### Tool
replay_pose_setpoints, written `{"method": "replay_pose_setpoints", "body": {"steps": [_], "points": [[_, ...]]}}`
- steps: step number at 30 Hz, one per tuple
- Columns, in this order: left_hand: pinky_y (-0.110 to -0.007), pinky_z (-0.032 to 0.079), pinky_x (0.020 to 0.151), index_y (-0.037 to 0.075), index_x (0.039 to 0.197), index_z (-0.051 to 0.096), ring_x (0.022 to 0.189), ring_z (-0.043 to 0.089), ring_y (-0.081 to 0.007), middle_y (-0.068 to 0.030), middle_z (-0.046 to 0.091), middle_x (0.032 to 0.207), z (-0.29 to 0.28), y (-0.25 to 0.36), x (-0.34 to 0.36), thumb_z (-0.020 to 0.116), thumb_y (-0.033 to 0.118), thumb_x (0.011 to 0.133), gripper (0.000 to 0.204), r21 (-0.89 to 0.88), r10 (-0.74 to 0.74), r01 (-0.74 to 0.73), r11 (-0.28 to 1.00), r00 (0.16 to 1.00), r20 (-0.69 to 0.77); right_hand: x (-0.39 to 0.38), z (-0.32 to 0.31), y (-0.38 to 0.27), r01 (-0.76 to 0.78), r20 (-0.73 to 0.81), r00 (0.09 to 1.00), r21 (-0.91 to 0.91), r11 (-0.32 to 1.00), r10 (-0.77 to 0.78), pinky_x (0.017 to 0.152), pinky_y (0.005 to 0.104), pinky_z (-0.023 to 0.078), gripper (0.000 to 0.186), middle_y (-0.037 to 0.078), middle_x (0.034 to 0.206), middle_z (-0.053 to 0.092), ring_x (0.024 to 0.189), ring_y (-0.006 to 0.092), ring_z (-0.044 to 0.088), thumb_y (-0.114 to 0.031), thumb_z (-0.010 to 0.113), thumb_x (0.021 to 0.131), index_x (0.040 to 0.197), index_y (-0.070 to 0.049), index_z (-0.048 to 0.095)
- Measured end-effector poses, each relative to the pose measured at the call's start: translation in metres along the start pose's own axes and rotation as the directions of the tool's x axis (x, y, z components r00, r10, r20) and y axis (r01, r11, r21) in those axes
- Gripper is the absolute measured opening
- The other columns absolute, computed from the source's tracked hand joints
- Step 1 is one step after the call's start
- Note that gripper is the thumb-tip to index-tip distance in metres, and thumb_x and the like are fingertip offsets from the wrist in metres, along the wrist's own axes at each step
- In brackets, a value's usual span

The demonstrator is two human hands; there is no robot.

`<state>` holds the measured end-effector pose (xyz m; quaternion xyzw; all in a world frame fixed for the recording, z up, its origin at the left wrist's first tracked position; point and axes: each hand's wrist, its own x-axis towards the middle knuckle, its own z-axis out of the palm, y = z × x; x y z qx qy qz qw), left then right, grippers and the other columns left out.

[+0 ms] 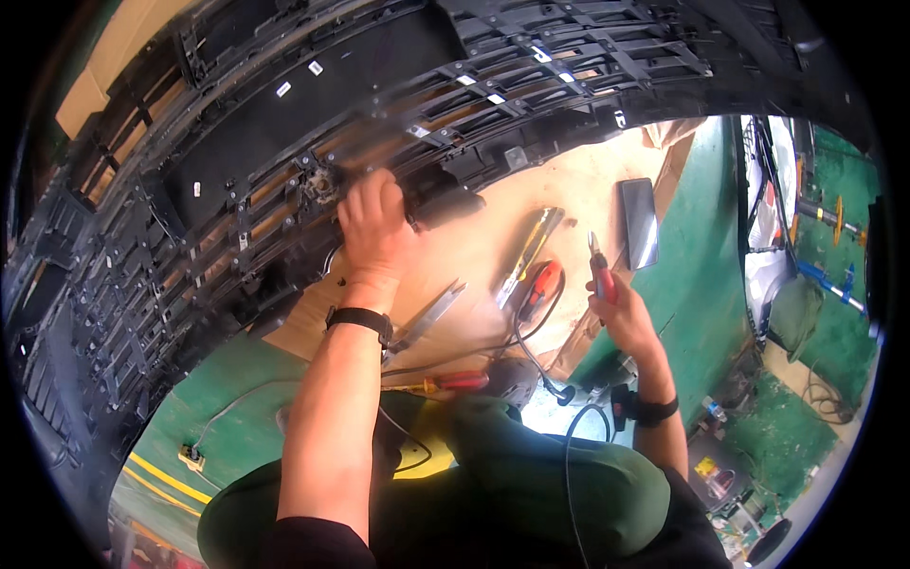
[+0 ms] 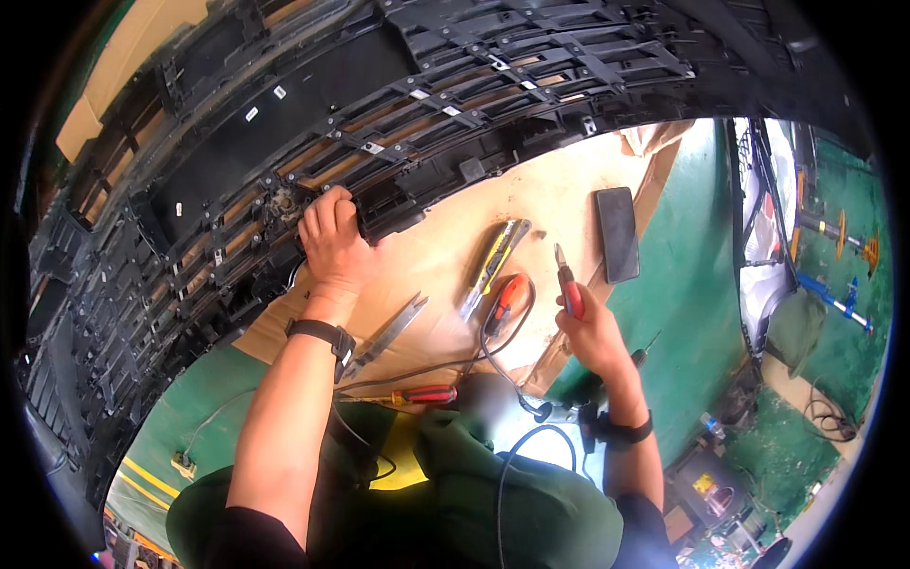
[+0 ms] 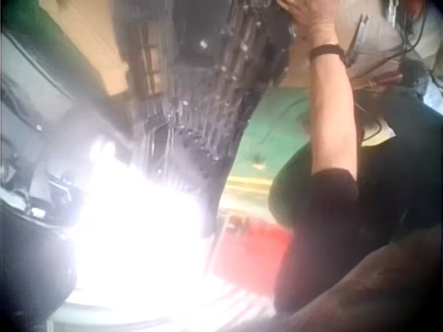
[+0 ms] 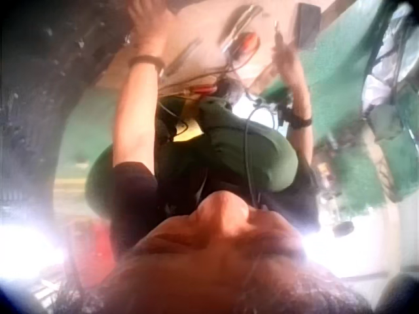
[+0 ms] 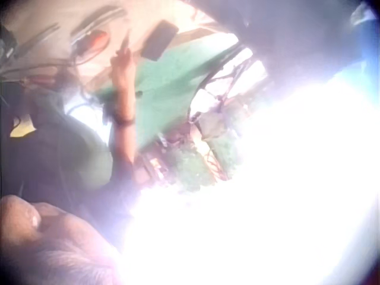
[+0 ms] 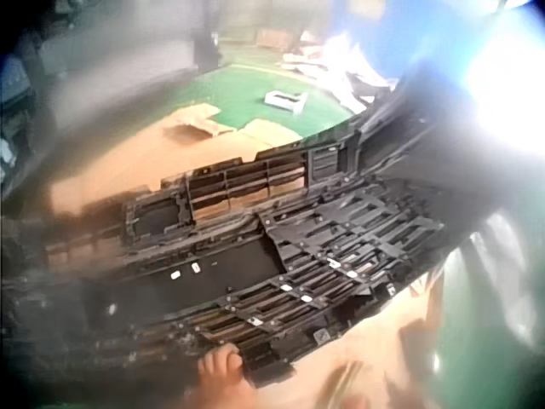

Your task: The person uses a yellow utility knife to score and cut black plastic components on a large car bumper assembly. They repeatedly snap off excess material and use a red-handled tool to pry and adjust the parts. The person works methodically along the length of the bumper, removing sections of plastic to fit the assembly.

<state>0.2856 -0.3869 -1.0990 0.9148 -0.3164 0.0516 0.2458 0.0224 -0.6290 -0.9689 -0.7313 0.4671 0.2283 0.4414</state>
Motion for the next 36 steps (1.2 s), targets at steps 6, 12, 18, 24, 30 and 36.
{"method": "replay_pose_setpoints", "body": {"steps": [6,12,18,24,30,36], "points": [[-0.054,0.043,0.103,0.002,0.111,0.058,0.118,0.053,-0.0389,-0.0149,0.058,0.126,-0.003,0.001,-0.001,0.079,0.025,0.07,0.051,0.029,-0.003,0.003,1.0,1.0,-0.009,-0.005,0.039,0.044,0.027,-0.273,0.958,-0.229,0.973,-0.091,0.091,0.0551,0.051,0.043,0.034,0.112,0.065,0.103,0.0538,0.062,-0.011,0.063,0.087,0.127,0.003,0.057],[-0.053,0.041,0.107,-0.001,0.115,0.059,0.123,0.051,-0.0385,-0.0154,0.056,0.13,-0.022,0.022,0.009,0.082,0.021,0.071,0.054,0.071,-0.142,0.132,0.989,0.977,0.156,0.0,0.043,0.053,0.087,-0.256,0.95,-0.333,0.939,-0.179,0.093,0.0559,0.051,0.039,0.035,0.108,0.062,0.101,0.0524,0.061,-0.013,0.066,0.085,0.117,0.007,0.055],[-0.051,0.041,0.11,-0.001,0.118,0.061,0.129,0.051,-0.0379,-0.0151,0.055,0.137,-0.04,0.025,0.004,0.084,0.019,0.073,0.055,0.002,-0.094,0.095,0.995,0.978,0.187,-0.003,0.06,0.051,0.133,-0.336,0.9,-0.394,0.91,-0.277,0.093,0.0555,0.051,0.051,0.035,0.109,0.06,0.102,0.0525,0.061,-0.016,0.073,0.081,0.12,0.008,0.052],[-0.048,0.05,0.1,0.006,0.115,0.066,0.117,0.063,-0.0389,-0.0174,0.067,0.123,-0.074,0.041,0.03,0.082,0.017,0.079,0.041,-0.241,0.022,0.008,0.97,0.992,0.123,-0.006,0.065,0.047,0.117,-0.348,0.899,-0.393,0.912,-0.266,0.093,0.0545,0.051,0.052,0.034,0.112,0.061,0.104,0.0508,0.061,-0.02,0.073,0.082,0.123,0.007,0.053],[-0.049,0.054,0.087,0.005,0.111,0.067,0.102,0.068,-0.0423,-0.0214,0.072,0.105,-0.075,0.044,0.035,0.072,0.019,0.092,0.024,-0.261,0.024,0.084,0.962,0.922,0.386,-0.001,0.073,0.046,0.25,-0.503,0.751,-0.382,0.89,-0.427,0.095,0.0554,0.049,0.045,0.032,0.116,0.06,0.108,0.0507,0.058,-0.015,0.067,0.087,0.125,0.006,0.054],[-0.05,0.054,0.091,0.004,0.117,0.065,0.107,0.067,-0.0431,-0.0224,0.072,0.111,-0.077,0.041,0.025,0.067,0.016,0.096,0.024,-0.262,0.048,0.049,0.964,0.935,0.352,0.004,0.056,0.019,0.351,-0.421,0.789,-0.287,0.891,-0.447,0.094,0.0539,0.05,0.04,0.03,0.108,0.065,0.103,0.0481,0.061,-0.013,0.066,0.088,0.125,0.003,0.059]]}}
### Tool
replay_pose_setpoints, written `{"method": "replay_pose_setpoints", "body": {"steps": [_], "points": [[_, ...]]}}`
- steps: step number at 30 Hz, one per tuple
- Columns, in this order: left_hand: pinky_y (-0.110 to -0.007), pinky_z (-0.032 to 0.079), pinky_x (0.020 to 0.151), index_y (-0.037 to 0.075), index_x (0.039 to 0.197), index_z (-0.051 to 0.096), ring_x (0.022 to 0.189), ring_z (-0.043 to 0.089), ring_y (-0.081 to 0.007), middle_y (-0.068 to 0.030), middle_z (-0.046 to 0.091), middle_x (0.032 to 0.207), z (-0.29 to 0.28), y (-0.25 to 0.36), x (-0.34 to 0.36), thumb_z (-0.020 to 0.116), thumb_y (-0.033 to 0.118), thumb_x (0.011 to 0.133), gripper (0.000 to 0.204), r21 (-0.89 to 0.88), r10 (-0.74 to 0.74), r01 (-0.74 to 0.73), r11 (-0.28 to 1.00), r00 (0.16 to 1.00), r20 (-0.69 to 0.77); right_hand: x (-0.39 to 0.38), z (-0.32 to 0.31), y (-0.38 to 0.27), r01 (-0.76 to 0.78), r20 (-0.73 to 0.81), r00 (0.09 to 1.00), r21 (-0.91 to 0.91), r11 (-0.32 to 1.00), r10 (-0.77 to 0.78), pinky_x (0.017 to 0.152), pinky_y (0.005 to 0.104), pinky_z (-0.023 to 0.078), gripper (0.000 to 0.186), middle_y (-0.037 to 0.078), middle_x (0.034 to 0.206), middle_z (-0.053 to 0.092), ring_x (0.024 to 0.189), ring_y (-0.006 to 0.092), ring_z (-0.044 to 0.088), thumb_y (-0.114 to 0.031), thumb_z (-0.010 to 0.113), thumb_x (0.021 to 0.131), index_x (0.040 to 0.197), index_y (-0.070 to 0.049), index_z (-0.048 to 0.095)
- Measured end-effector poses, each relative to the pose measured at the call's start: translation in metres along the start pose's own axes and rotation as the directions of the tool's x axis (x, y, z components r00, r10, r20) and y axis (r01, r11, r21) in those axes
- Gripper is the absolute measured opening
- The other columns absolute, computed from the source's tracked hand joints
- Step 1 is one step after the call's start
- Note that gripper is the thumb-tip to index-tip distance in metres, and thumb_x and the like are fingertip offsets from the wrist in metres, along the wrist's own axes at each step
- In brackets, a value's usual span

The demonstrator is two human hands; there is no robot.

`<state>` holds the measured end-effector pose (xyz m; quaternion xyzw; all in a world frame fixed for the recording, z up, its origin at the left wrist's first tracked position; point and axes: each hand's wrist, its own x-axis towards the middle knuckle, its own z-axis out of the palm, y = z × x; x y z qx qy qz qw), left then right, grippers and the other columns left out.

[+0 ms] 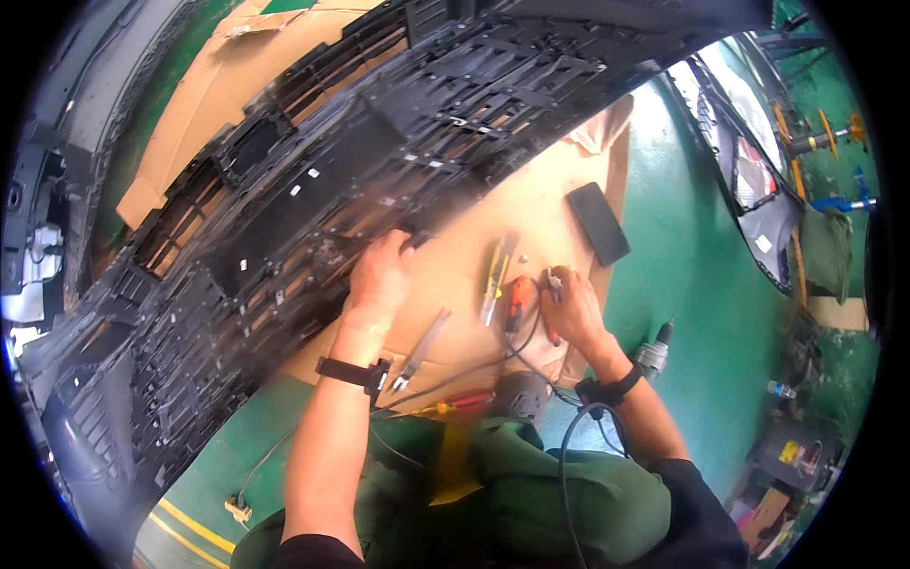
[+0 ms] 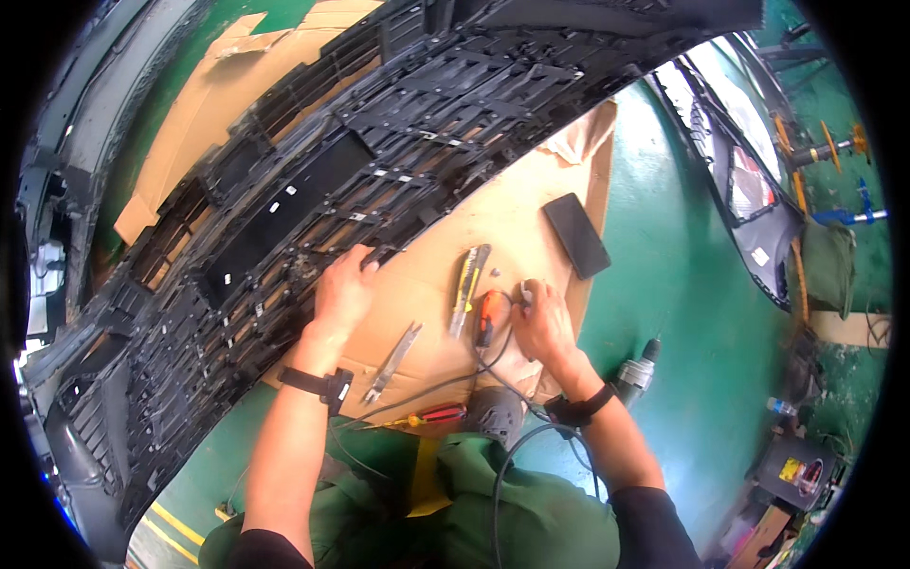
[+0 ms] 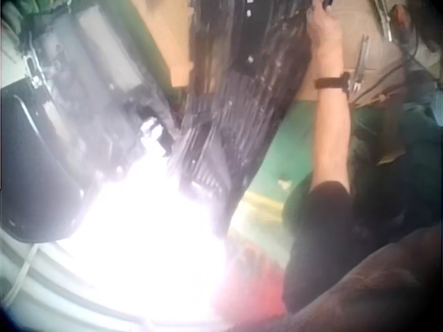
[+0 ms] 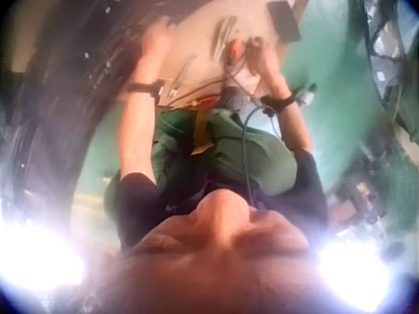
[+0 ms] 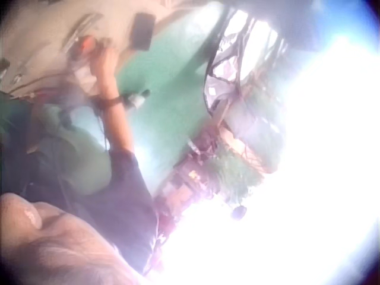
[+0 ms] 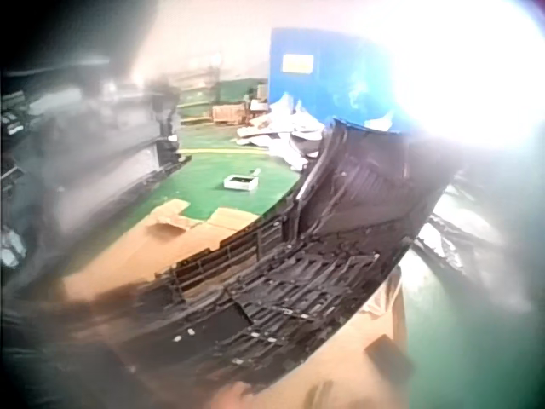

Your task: The person uses a yellow utility knife to score and cut black plastic components on a large car bumper assembly. They repeatedly snap off excess material and use a red-handled tool to pry and adjust the parts. The person works methodically along the length of the bumper, removing sections of plastic to fit the assembly.

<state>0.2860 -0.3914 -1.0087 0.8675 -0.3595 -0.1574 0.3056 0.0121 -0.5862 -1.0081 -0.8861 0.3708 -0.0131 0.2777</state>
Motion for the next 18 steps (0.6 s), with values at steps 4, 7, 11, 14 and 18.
{"method": "replay_pose_setpoints", "body": {"steps": [4,7,11,14,18], "points": [[-0.047,0.053,0.1,0.005,0.128,0.063,0.117,0.065,-0.0399,-0.0216,0.069,0.125,-0.018,0.004,-0.008,0.067,0.019,0.096,0.035,0.046,-0.026,0.022,0.999,0.996,0.089,0.005,0.011,-0.013,0.079,0.03,0.996,0.072,0.994,-0.082,0.088,0.0517,0.053,0.031,0.029,0.104,0.067,0.099,0.0452,0.065,-0.012,0.068,0.088,0.116,0.002,0.065],[-0.045,0.051,0.105,0.004,0.135,0.06,0.124,0.062,-0.0391,-0.0228,0.066,0.132,-0.043,0.008,-0.013,0.069,0.025,0.095,0.046,0.058,-0.112,0.103,0.993,0.975,0.191,0.009,0.015,-0.031,0.13,0.051,0.99,0.025,0.991,-0.131,0.091,0.0481,0.054,0.036,0.028,0.108,0.067,0.103,0.0443,0.067,-0.013,0.068,0.089,0.121,0.003,0.064],[-0.047,0.05,0.107,0.0,0.137,0.057,0.127,0.06,-0.041,-0.0248,0.063,0.136,-0.045,-0.004,-0.025,0.071,0.028,0.094,0.053,0.215,-0.251,0.2,0.956,0.937,0.244,0.011,0.025,-0.032,0.073,-0.007,0.997,-0.004,0.997,-0.073,0.09,0.0485,0.055,0.039,0.029,0.113,0.065,0.101,0.0452,0.066,-0.013,0.069,0.089,0.124,0.004,0.063],[-0.048,0.049,0.108,-0.003,0.136,0.056,0.129,0.059,-0.0407,-0.0253,0.056,0.144,-0.024,-0.015,-0.04,0.073,0.03,0.093,0.057,0.305,-0.242,0.163,0.938,0.94,0.24,0.005,0.03,-0.027,0.067,-0.003,0.998,0.004,0.998,-0.067,0.091,0.0487,0.054,0.04,0.029,0.114,0.065,0.102,0.0458,0.066,-0.012,0.069,0.089,0.125,0.003,0.063],[-0.051,0.048,0.108,-0.005,0.133,0.055,0.131,0.055,-0.0438,-0.0276,0.05,0.146,-0.004,-0.012,-0.055,0.073,0.033,0.093,0.058,0.311,-0.326,0.218,0.925,0.876,0.356,0.015,0.031,-0.019,0.127,-0.007,0.992,0.016,0.992,-0.127,0.09,0.0494,0.054,0.039,0.029,0.112,0.066,0.102,0.0468,0.066,-0.009,0.07,0.088,0.125,0.002,0.063]]}}
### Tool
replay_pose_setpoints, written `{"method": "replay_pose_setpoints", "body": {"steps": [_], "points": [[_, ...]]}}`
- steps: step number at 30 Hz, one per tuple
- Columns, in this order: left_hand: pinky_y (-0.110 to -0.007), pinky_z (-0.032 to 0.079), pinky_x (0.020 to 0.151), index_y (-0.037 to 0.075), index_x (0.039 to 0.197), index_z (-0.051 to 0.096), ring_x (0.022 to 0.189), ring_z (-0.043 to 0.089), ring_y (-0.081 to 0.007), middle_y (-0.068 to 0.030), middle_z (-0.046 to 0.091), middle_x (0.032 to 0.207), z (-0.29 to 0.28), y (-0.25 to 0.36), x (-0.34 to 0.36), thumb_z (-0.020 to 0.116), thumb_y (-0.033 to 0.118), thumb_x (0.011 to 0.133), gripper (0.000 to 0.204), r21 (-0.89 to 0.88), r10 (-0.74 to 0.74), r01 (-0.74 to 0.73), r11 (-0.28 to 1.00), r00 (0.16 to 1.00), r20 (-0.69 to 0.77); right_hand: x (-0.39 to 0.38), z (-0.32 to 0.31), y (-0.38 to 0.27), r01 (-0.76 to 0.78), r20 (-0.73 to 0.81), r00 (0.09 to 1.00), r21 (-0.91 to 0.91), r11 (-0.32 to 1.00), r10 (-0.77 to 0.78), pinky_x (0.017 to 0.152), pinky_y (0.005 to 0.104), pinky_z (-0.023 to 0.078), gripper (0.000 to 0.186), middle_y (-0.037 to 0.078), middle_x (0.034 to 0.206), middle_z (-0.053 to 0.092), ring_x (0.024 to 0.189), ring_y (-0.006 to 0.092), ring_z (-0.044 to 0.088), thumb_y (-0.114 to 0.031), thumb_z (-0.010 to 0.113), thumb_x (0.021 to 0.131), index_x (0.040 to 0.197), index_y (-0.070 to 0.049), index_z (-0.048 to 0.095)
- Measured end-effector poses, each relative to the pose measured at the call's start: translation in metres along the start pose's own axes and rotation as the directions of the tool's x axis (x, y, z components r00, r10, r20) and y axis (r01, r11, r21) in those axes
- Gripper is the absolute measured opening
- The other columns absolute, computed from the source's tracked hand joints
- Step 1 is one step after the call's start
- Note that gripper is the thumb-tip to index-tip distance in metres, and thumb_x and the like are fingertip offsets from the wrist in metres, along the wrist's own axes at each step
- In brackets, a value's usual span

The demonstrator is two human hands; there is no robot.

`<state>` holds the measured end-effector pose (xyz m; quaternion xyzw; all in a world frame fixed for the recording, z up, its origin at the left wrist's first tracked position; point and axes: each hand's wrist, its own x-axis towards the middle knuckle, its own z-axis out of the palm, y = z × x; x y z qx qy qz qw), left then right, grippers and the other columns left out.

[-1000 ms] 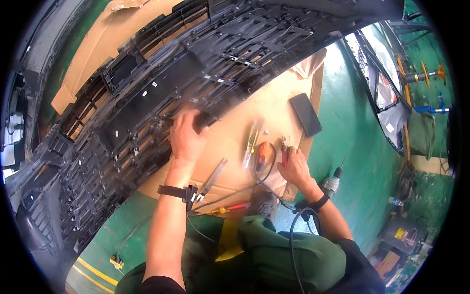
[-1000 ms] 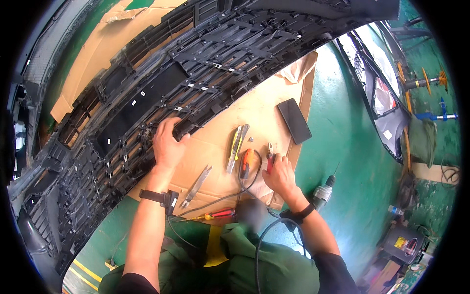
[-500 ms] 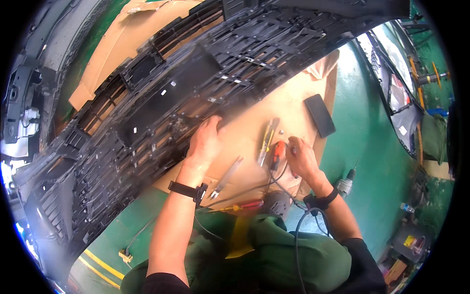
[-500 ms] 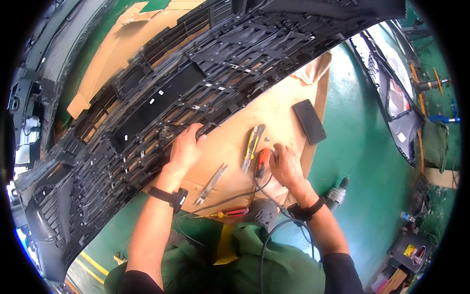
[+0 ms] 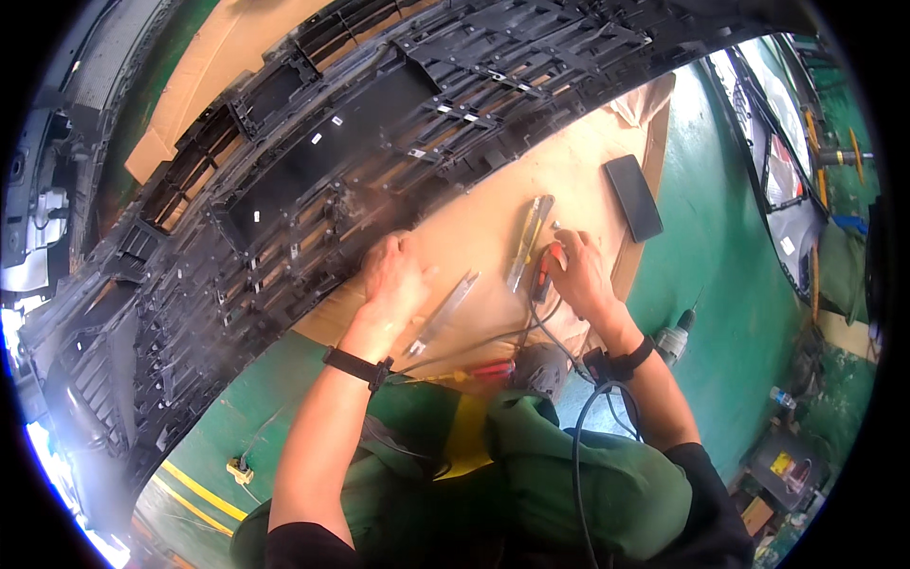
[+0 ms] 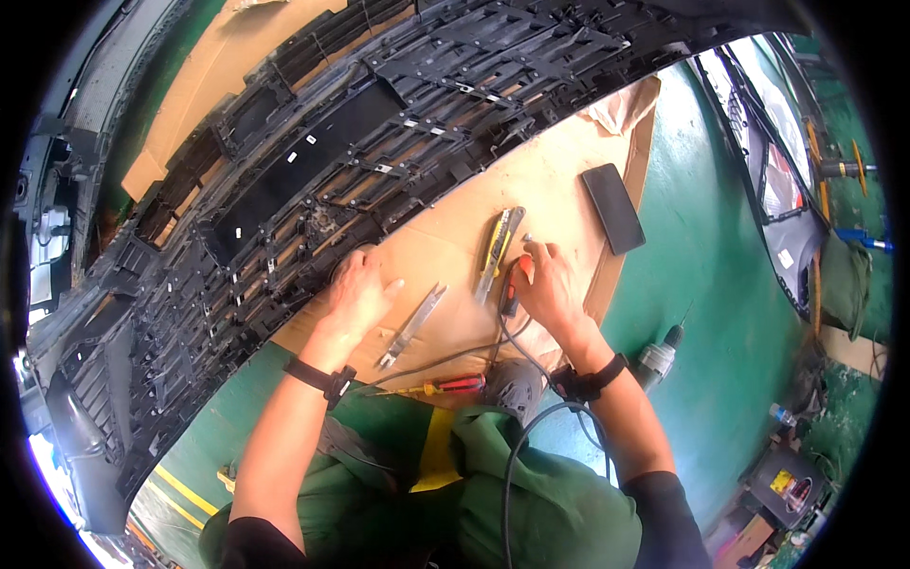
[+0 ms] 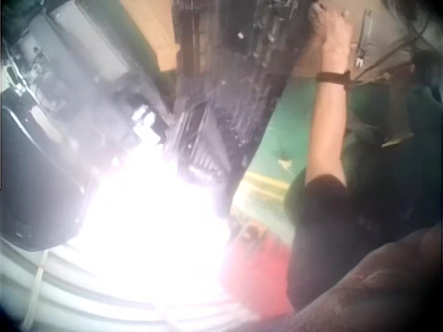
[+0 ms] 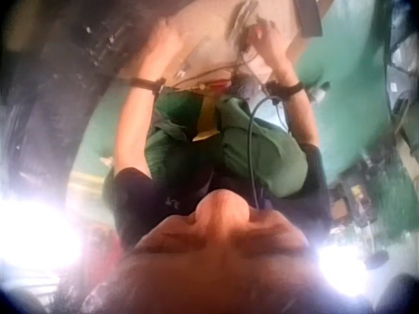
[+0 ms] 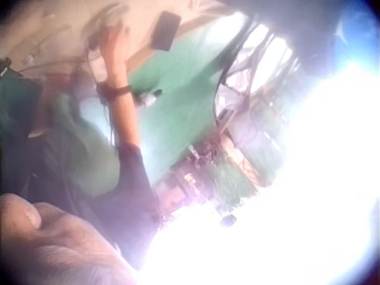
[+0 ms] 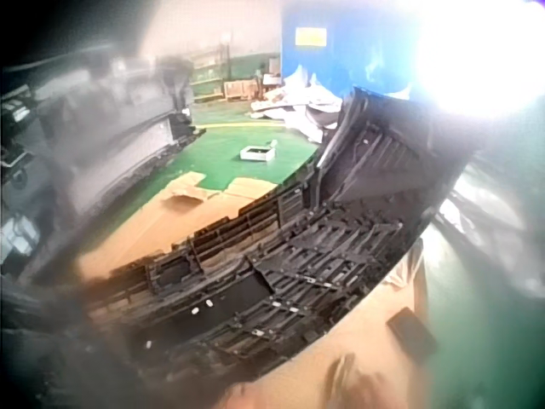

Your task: The person uses a yellow utility knife to score and cut black plastic components on a large car bumper assembly. They repeatedly snap off excess material and use a red-handled tool to pry and adjust the parts. The person works methodically along the length of the bumper, removing sections of plastic to fit the assembly.

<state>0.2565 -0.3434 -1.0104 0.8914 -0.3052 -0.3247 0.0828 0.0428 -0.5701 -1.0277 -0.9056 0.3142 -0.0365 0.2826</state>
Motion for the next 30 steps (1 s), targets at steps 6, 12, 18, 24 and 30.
{"method": "replay_pose_setpoints", "body": {"steps": [6,12,18,24,30], "points": [[-0.05,0.049,0.108,-0.006,0.132,0.057,0.129,0.056,-0.0434,-0.028,0.056,0.139,0.008,0.016,-0.007,0.074,0.034,0.092,0.059,-0.013,0.022,-0.021,1.0,0.994,0.111,-0.006,0.003,0.006,0.056,-0.058,0.997,0.023,0.998,-0.054,0.092,0.0507,0.053,0.035,0.027,0.114,0.066,0.103,0.0477,0.064,-0.006,0.069,0.087,0.12,0.002,0.062],[-0.05,0.05,0.106,-0.006,0.127,0.058,0.126,0.058,-0.0419,-0.0273,0.058,0.133,-0.01,0.003,0.005,0.076,0.036,0.09,0.059,0.026,0.018,-0.017,1.0,1.0,-0.021,-0.008,-0.001,0.001,0.039,-0.029,0.999,0.043,0.998,-0.038,0.092,0.0516,0.053,0.033,0.028,0.118,0.063,0.105,0.0478,0.064,-0.011,0.067,0.09,0.121,0.001,0.062],[-0.048,0.051,0.104,-0.005,0.125,0.059,0.125,0.059,-0.0403,-0.0244,0.06,0.129,-0.045,-0.014,0.007,0.078,0.035,0.088,0.057,0.13,0.011,0.011,0.991,0.986,-0.165,-0.012,0.002,-0.004,0.016,-0.03,0.999,0.014,1.0,-0.015,0.091,0.0515,0.053,0.038,0.027,0.117,0.063,0.105,0.0489,0.063,-0.006,0.069,0.087,0.124,0.001,0.058],[-0.046,0.051,0.104,-0.002,0.126,0.06,0.128,0.058,-0.0364,-0.0217,0.06,0.131,-0.066,-0.051,0.006,0.081,0.037,0.084,0.061,0.417,-0.025,0.016,0.909,1.0,0.015,-0.013,0.002,-0.018,-0.119,0.054,0.991,-0.003,0.993,0.119,0.096,0.0527,0.051,0.05,0.028,0.129,0.056,0.112,0.0498,0.06,-0.011,0.07,0.084,0.132,-0.002,0.056],[-0.045,0.056,0.096,-0.002,0.127,0.06,0.113,0.07,-0.0362,-0.019,0.07,0.12,-0.088,-0.069,-0.021,0.074,0.023,0.085,0.051,0.517,-0.117,0.003,0.856,0.975,0.187,-0.009,0.022,0.011,-0.112,-0.019,0.993,0.057,0.992,0.113,0.097,0.0529,0.052,0.053,0.031,0.124,0.057,0.11,0.0498,0.061,-0.005,0.07,0.079,0.131,-0.004,0.057]]}}
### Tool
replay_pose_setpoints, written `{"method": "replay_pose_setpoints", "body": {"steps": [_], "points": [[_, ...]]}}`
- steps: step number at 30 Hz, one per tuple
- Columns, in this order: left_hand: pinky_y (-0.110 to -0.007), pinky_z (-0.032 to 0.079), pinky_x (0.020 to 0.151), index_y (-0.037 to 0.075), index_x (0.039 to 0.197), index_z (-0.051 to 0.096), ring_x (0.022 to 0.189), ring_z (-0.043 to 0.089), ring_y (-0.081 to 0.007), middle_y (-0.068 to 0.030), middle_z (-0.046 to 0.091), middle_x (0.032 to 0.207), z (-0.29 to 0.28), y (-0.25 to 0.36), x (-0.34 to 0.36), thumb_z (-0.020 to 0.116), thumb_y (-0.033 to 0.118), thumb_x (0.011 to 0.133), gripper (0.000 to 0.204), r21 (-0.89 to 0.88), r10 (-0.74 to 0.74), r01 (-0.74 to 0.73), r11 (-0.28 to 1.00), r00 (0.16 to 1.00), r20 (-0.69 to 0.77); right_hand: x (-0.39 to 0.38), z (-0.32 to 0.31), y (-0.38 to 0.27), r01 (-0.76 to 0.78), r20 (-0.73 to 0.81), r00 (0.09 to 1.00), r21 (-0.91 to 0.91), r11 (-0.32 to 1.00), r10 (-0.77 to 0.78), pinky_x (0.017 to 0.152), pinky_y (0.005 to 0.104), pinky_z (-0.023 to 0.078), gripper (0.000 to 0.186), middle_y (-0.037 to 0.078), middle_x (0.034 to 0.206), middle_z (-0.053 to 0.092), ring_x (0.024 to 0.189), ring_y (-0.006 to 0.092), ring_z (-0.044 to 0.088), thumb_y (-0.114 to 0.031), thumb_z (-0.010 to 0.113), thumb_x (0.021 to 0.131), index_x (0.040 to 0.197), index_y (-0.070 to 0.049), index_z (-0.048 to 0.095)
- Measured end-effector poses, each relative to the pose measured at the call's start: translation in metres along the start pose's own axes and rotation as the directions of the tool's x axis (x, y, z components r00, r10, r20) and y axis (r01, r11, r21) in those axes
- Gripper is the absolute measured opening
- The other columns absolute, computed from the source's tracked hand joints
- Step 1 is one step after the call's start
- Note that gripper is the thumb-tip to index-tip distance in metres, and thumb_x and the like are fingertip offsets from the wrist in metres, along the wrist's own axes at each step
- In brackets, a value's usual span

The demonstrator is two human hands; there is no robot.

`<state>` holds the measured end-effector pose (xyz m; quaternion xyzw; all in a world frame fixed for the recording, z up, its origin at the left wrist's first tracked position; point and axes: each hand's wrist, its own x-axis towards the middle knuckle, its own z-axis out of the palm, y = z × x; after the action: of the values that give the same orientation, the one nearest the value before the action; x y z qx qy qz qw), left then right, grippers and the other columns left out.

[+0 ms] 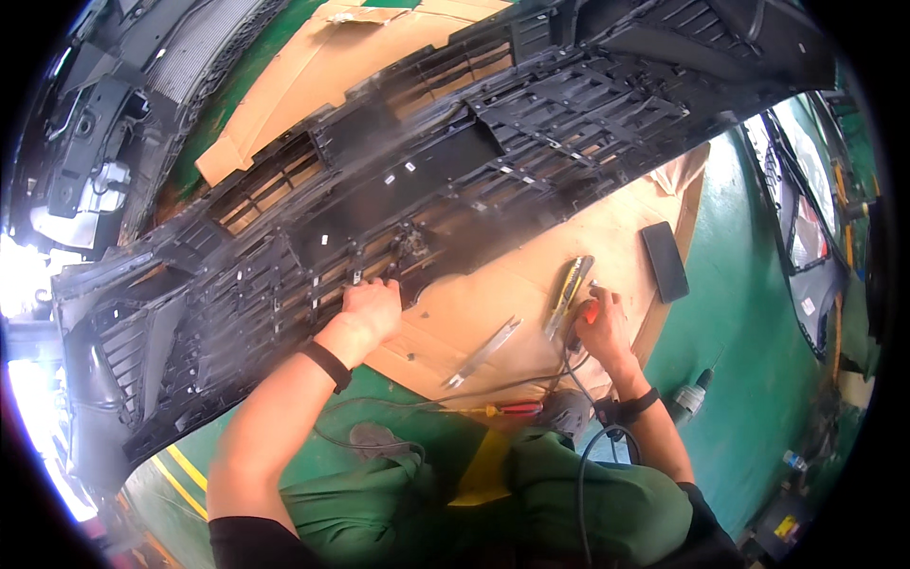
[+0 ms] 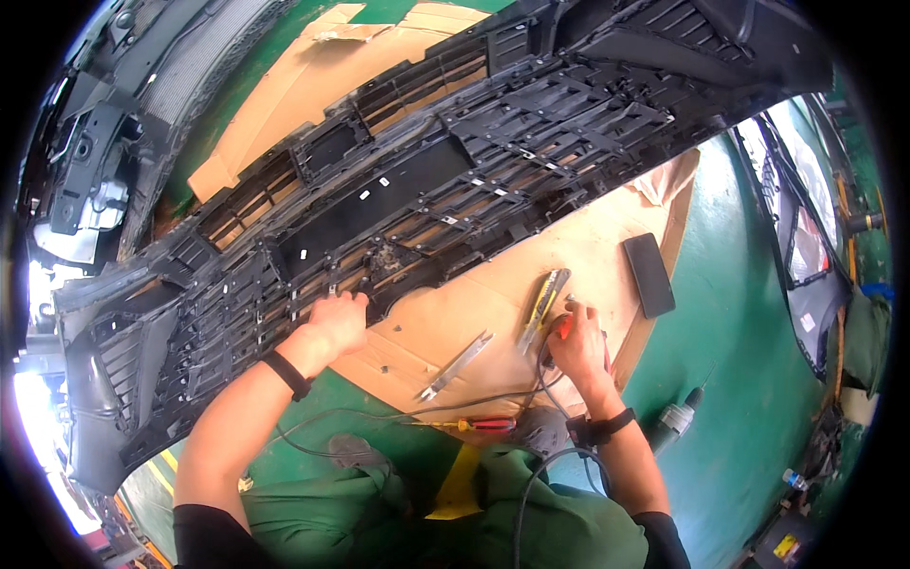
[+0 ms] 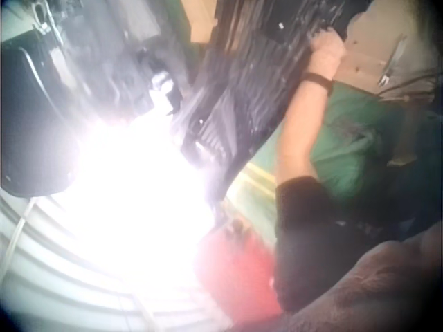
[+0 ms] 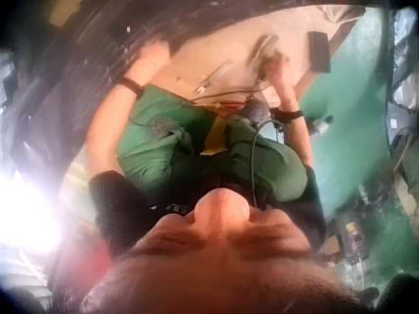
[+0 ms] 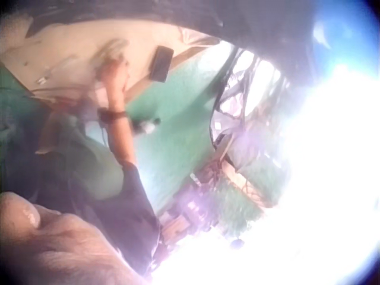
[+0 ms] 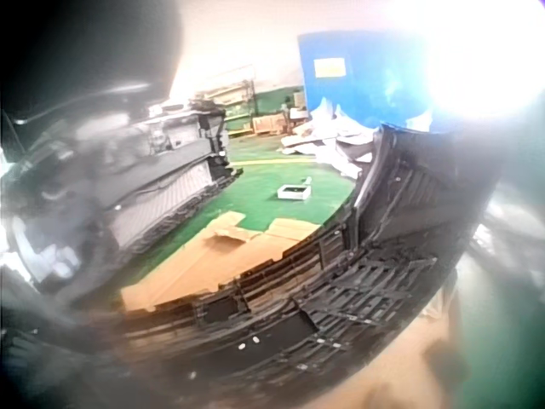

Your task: The person uses a yellow utility knife to score and cut black plastic components on a large car bumper assembly. They repeatedly snap off excess material and use a red-handled tool to pry and adjust the parts. The person works methodically along the length of the bumper, removing sections of plastic to fit the assembly.

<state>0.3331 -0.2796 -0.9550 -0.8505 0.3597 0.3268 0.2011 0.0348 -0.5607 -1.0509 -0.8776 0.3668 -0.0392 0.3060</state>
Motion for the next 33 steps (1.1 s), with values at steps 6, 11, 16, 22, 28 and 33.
{"method": "replay_pose_setpoints", "body": {"steps": [6,11,16,22,28,33], "points": [[-0.044,0.061,0.084,0.0,0.11,0.072,0.099,0.076,-0.0357,-0.0169,0.077,0.107,0.011,-0.001,-0.015,0.065,0.011,0.084,0.029,-0.042,-0.01,0.006,0.999,0.997,-0.076,0.0,-0.008,-0.012,-0.095,-0.017,0.995,-0.013,0.995,0.095,0.096,0.0514,0.052,0.043,0.03,0.12,0.06,0.109,0.0486,0.061,-0.008,0.071,0.079,0.12,-0.001,0.061],[-0.043,0.063,0.076,0.004,0.095,0.082,0.096,0.077,-0.0324,-0.0149,0.079,0.1,0.016,0.015,-0.008,0.069,0.01,0.082,0.019,0.06,-0.016,0.013,0.998,0.999,0.036,-0.002,0.002,0.002,0.131,-0.042,0.99,-0.066,0.989,-0.134,0.089,0.0541,0.052,0.043,0.029,0.117,0.059,0.102,0.049,0.062,-0.007,0.07,0.08,0.121,-0.001,0.057],[-0.051,0.064,0.061,0.007,0.101,0.083,0.084,0.078,-0.0286,-0.0091,0.08,0.098,0.013,0.037,-0.004,0.083,0.011,0.071,0.031,0.329,-0.065,0.047,0.943,0.997,0.042,-0.011,0.002,-0.015,0.099,-0.012,0.995,-0.189,0.977,-0.103,0.086,0.0561,0.053,0.044,0.03,0.119,0.057,0.098,0.0518,0.062,-0.007,0.066,0.085,0.126,-0.002,0.053],[-0.05,0.066,0.064,0.004,0.105,0.081,0.085,0.078,-0.0316,-0.0154,0.079,0.103,0.015,0.05,0.017,0.081,0.014,0.075,0.031,0.562,-0.107,0.002,0.827,0.982,0.154,-0.009,0.007,-0.019,0.127,-0.005,0.991,-0.261,0.957,-0.133,0.085,0.057,0.053,0.043,0.029,0.116,0.056,0.098,0.0514,0.062,-0.007,0.065,0.085,0.127,-0.002,0.053],[-0.046,0.067,0.063,0.002,0.105,0.08,0.078,0.077,-0.0301,-0.0141,0.079,0.099,0.002,0.061,0.026,0.078,0.007,0.078,0.027,0.662,-0.165,-0.035,0.749,0.957,0.238,-0.006,0.01,-0.003,0.158,0.036,0.987,-0.204,0.966,-0.154,0.088,0.0522,0.052,0.044,0.025,0.118,0.058,0.103,0.045,0.06,-0.002,0.065,0.085,0.128,-0.002,0.054],[-0.039,0.068,0.061,0.003,0.106,0.076,0.073,0.076,-0.0279,-0.0125,0.076,0.097,-0.031,0.061,0.006,0.078,0.007,0.079,0.027,0.755,-0.06,-0.291,0.588,0.915,0.399,-0.003,0.014,-0.033,0.161,0.03,0.987,-0.126,0.979,-0.159,0.094,0.0473,0.051,0.049,0.024,0.121,0.061,0.11,0.0413,0.061,-0.001,0.065,0.086,0.134,-0.003,0.056]]}}
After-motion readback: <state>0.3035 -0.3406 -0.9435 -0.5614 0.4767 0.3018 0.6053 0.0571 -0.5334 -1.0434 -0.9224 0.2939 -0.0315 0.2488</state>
